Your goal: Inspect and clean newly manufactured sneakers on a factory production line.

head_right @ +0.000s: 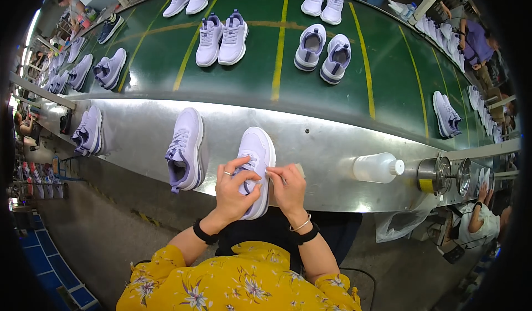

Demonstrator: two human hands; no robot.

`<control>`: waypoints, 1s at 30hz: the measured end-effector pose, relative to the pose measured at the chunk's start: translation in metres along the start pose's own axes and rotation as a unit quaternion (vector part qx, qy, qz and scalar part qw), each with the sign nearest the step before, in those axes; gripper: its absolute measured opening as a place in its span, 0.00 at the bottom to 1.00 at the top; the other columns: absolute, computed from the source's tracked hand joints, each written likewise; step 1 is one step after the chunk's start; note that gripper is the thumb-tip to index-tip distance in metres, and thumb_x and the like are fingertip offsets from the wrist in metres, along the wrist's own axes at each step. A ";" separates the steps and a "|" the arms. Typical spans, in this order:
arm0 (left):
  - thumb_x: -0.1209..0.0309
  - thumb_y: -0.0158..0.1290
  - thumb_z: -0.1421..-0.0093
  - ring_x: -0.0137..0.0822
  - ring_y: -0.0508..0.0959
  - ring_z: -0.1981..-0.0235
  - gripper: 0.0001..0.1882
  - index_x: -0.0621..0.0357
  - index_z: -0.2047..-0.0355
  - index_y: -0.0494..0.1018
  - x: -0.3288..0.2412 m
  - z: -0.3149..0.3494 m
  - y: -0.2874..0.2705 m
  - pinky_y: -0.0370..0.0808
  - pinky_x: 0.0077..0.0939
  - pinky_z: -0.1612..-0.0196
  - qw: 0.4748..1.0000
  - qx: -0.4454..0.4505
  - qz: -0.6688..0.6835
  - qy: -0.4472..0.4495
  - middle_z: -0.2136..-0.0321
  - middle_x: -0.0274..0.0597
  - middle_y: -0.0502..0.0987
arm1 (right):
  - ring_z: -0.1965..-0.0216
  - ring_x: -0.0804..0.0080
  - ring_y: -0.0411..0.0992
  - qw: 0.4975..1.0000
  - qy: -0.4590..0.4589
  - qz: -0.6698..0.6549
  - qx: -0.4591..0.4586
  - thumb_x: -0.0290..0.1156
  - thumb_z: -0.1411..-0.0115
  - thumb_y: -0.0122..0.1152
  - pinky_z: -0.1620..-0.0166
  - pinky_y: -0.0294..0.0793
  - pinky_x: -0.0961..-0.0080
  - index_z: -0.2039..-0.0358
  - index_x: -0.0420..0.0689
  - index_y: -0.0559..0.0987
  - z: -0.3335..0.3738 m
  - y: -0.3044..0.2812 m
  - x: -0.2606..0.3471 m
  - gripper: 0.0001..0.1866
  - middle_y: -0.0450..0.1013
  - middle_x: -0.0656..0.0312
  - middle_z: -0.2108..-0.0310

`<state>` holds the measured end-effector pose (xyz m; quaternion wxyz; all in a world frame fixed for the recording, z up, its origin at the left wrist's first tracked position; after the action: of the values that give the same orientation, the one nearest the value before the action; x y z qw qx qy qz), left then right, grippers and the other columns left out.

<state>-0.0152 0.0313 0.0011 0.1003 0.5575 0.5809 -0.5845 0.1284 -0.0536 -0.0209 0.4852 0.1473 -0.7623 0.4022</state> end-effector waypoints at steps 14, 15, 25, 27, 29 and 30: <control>0.64 0.67 0.46 0.50 0.81 0.69 0.38 0.55 0.36 0.66 -0.002 -0.010 -0.120 0.77 0.41 0.64 0.949 0.062 -0.270 -0.152 0.69 0.46 0.81 | 0.64 0.74 0.74 0.971 0.125 -0.042 -0.198 0.25 0.37 0.66 0.57 0.73 0.76 0.61 0.37 0.85 -0.015 -0.078 -0.099 0.07 0.78 0.62 0.66; 0.64 0.67 0.46 0.50 0.81 0.69 0.38 0.55 0.36 0.66 0.004 -0.008 -0.117 0.77 0.41 0.64 0.949 0.059 -0.269 -0.151 0.69 0.46 0.81 | 0.64 0.74 0.74 0.971 0.122 -0.043 -0.199 0.25 0.37 0.66 0.57 0.73 0.76 0.61 0.37 0.85 -0.015 -0.078 -0.111 0.07 0.78 0.62 0.66; 0.64 0.65 0.53 0.45 0.84 0.74 0.31 0.41 0.45 0.77 0.072 -0.061 -0.087 0.78 0.38 0.66 0.967 0.038 -0.173 -0.186 0.79 0.44 0.81 | 0.64 0.66 0.74 0.962 0.091 0.035 -0.255 0.25 0.39 0.67 0.57 0.73 0.72 0.62 0.38 0.85 -0.011 -0.068 -0.125 0.06 0.75 0.59 0.68; 0.64 0.65 0.56 0.44 0.81 0.77 0.31 0.38 0.47 0.78 0.087 -0.084 -0.098 0.76 0.38 0.68 0.971 0.005 -0.124 -0.205 0.82 0.40 0.78 | 0.65 0.66 0.74 0.960 0.081 0.063 -0.262 0.24 0.39 0.66 0.58 0.73 0.72 0.63 0.38 0.84 -0.012 -0.069 -0.125 0.05 0.75 0.59 0.68; 0.65 0.66 0.57 0.39 0.79 0.79 0.31 0.39 0.47 0.79 0.115 -0.110 -0.111 0.76 0.36 0.69 0.974 -0.069 -0.127 -0.177 0.83 0.38 0.77 | 0.65 0.66 0.74 0.958 0.089 0.057 -0.265 0.23 0.39 0.66 0.58 0.73 0.72 0.63 0.38 0.84 -0.014 -0.068 -0.119 0.05 0.75 0.59 0.68; 0.65 0.66 0.56 0.38 0.79 0.79 0.31 0.39 0.47 0.79 0.130 -0.127 -0.118 0.76 0.35 0.69 0.970 -0.080 -0.124 -0.193 0.82 0.38 0.77 | 0.65 0.66 0.74 0.957 0.095 0.054 -0.267 0.22 0.39 0.66 0.58 0.73 0.72 0.62 0.37 0.84 -0.015 -0.068 -0.118 0.05 0.75 0.59 0.68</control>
<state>-0.0844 0.2371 0.0060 0.1818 0.3480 0.6600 -0.6405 0.2367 -0.1049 -0.0868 0.5545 -0.0682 -0.7991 0.2220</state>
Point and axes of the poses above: each hand's wrist, its own z-axis away from the middle knuckle, its own y-axis out of the palm, x = y × z, the point moved 1 cm from there along -z, towards the middle knuckle
